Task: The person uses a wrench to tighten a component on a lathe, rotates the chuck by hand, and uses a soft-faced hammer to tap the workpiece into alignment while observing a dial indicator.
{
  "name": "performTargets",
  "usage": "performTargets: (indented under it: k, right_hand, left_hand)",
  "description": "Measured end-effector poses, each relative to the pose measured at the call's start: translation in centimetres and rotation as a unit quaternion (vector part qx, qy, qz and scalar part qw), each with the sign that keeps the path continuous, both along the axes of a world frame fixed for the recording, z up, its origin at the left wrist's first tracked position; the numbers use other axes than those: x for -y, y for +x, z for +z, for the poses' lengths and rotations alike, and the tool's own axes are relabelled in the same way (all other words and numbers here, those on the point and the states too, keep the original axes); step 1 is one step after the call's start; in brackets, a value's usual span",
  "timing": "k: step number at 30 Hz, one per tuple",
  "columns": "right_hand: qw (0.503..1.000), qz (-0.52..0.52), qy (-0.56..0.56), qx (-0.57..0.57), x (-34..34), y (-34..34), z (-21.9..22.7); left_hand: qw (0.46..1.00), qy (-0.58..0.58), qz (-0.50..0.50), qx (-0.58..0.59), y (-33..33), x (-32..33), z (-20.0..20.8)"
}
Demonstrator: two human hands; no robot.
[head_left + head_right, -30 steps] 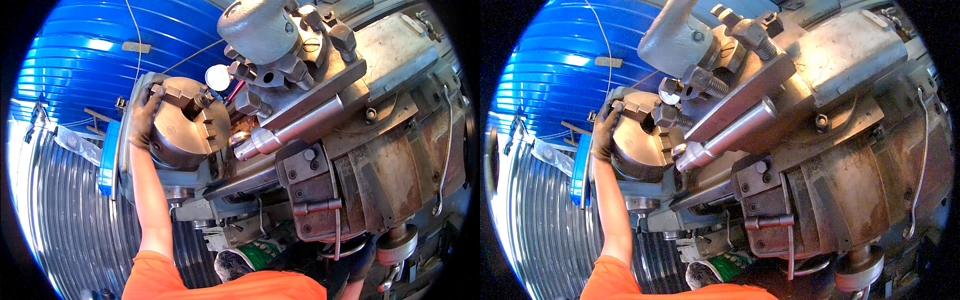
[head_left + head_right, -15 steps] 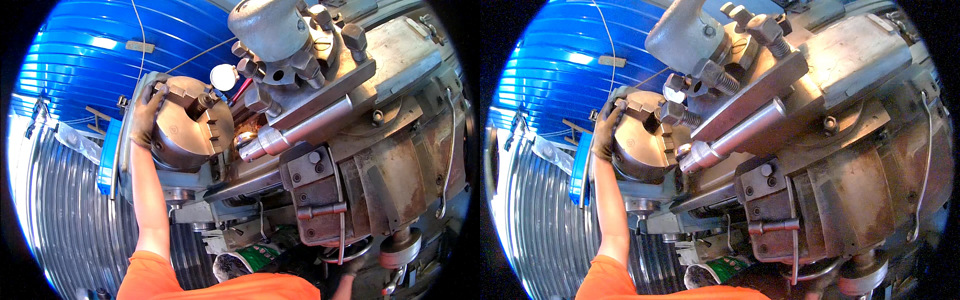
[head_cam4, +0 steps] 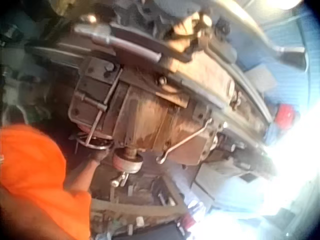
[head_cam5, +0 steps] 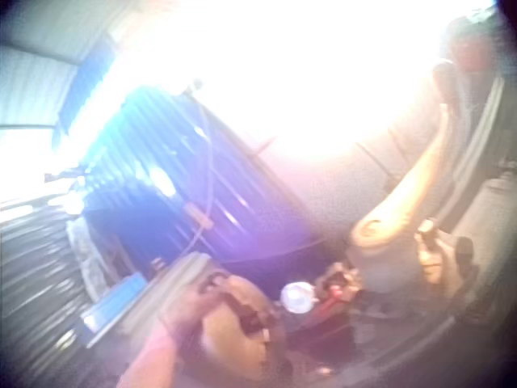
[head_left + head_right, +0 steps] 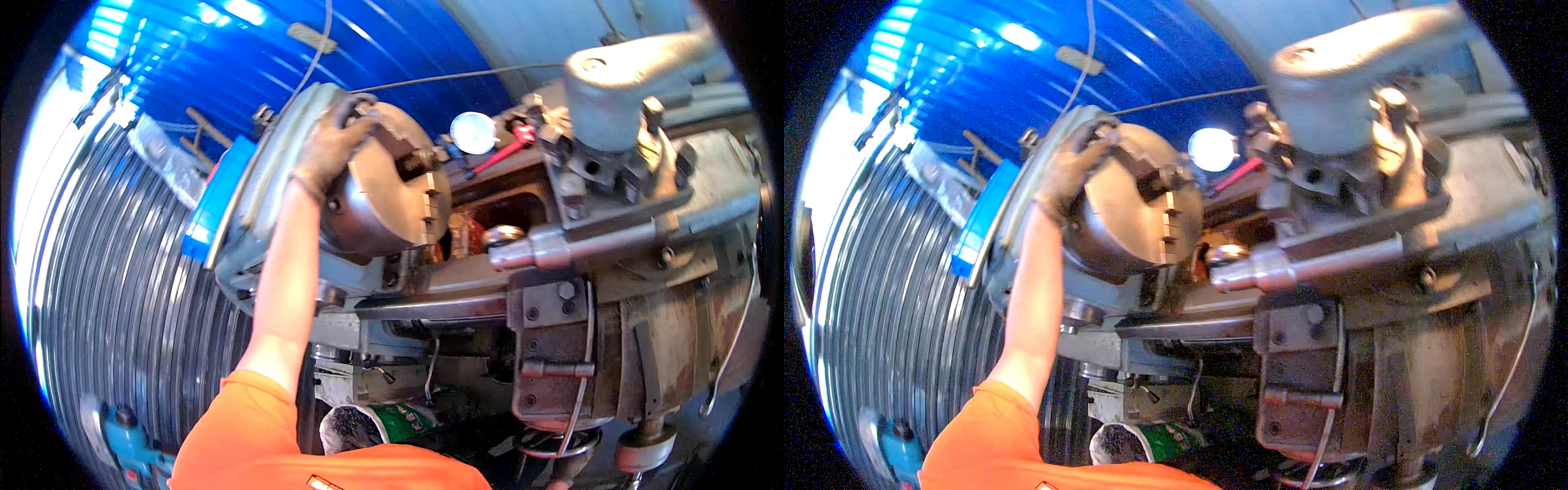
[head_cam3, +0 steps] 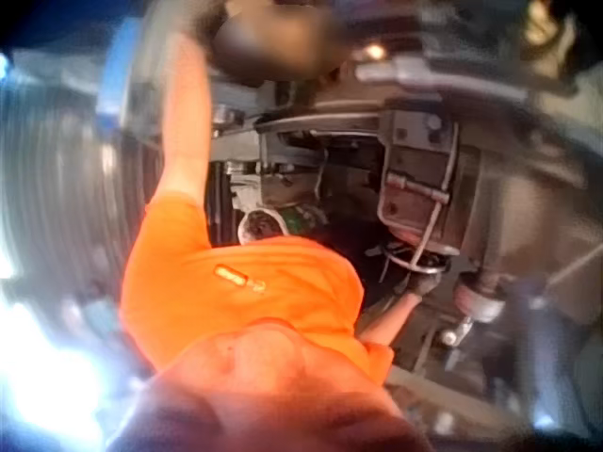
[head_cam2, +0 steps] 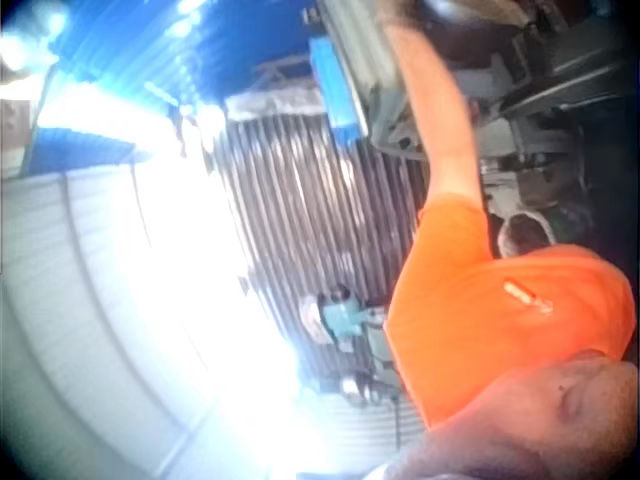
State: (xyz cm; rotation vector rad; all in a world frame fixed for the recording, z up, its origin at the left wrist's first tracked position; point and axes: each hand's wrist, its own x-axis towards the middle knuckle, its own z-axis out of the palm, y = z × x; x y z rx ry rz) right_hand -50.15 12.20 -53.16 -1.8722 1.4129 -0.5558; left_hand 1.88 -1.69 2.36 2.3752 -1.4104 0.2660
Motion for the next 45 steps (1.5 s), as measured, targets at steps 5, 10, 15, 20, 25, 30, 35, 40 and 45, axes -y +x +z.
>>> performTargets:
  k: [5,10,15,20,25,30,35,40,45]
  right_hand:
    - [0.959,-0.074,0.235,0.144,-2.0,3.2,-1.2]
    - [0.960,-0.051,0.248,0.123,-3.6,2.7,-3.6]
    - [0.983,0.001,0.156,-0.091,-5.2,1.0,-8.0]
    - [0.910,-0.391,0.054,0.129,-1.9,-0.6,-1.2]
    - [0.916,-0.364,0.067,0.153,-1.9,-1.0,4.6]
    - [0.898,-0.066,0.385,0.201,-1.6,4.1,20.5]
    - [0.846,-0.079,0.446,0.280,-2.4,6.6,20.6]
    - [0.849,-0.194,0.452,0.196,3.3,2.5,20.5]
    - [0.753,-0.264,0.349,0.491,1.2,1.9,3.5]
  left_hand:
    - [0.999,-0.018,-0.027,-0.036,0.8,1.4,0.2]
    - [0.998,0.014,-0.031,0.058,2.3,1.5,0.3]
    - [0.975,-0.014,-0.064,-0.213,7.8,0.1,-0.6]
    - [0.975,0.090,-0.202,0.000,11.1,-0.7,3.0]
    - [0.964,0.107,-0.243,0.030,14.8,-1.9,4.1]
    - [0.990,0.036,-0.129,0.049,4.9,1.1,0.4]
    - [0.998,-0.020,-0.051,0.030,1.4,0.7,-0.3]
    - [0.997,-0.041,-0.047,-0.049,1.1,0.7,-0.7]
    - [0.996,-0.044,-0.019,-0.079,0.5,0.7,-0.6]
